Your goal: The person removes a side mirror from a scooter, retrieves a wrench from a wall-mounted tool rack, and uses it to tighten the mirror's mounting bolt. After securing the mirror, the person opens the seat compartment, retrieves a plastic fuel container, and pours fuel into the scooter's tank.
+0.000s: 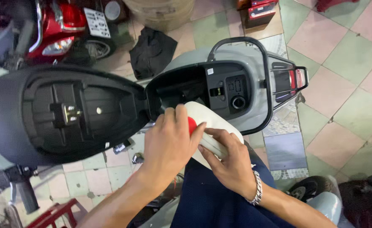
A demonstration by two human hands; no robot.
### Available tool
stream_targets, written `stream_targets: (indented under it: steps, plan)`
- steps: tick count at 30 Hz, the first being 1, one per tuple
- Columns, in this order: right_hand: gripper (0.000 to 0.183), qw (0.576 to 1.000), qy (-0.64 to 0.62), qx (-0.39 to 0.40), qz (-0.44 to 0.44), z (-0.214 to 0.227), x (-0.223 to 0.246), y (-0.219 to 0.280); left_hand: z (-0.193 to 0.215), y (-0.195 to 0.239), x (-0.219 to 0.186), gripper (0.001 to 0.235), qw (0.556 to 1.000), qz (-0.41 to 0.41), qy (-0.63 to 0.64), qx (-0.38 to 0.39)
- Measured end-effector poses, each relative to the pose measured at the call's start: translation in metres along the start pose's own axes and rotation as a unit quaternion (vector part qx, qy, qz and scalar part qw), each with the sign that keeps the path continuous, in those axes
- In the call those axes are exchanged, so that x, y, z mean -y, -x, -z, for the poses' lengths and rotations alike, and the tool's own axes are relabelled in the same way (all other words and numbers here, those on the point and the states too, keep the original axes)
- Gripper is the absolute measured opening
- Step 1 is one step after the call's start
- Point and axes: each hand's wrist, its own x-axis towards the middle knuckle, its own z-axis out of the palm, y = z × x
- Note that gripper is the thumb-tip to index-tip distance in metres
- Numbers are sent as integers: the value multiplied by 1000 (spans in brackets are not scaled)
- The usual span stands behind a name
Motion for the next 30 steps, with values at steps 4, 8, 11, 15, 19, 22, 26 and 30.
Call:
stream_targets:
  steps: [4, 8, 11, 15, 19, 22, 26, 30]
  plan:
    - [42, 988, -132, -49, -57, 2, -12, -10, 2, -35, -24, 46, 997, -74, -30, 17]
    - [42, 972, -182, -113, -102, 5, -22, -24, 10, -65, -18, 40, 914, -384, 17, -133]
    - [42, 959, -211, -144, -123, -7, -19, -25, -7, -91, -11, 40, 940, -340, -26, -23]
    - [43, 955, -187, -199, -120, -28, -11, -39, -34, -122, -8, 45, 942, -320, -100, -27]
    - [40, 951, 54, -301, -53, -58, -6, -41, -29, -150, 21, 31, 842, -531, -14, -93]
    - [33, 908, 181, -374, -42, -70, -8, -32, -20, -167, 35, 32, 776, -622, 70, -84]
    - [31, 874, 204, -441, -12, -88, -14, -27, -26, -161, 26, 38, 885, -463, -16, 46]
    - [31, 870, 168, -464, 15, -99, -21, -26, -28, -154, 13, 45, 897, -432, -93, 25]
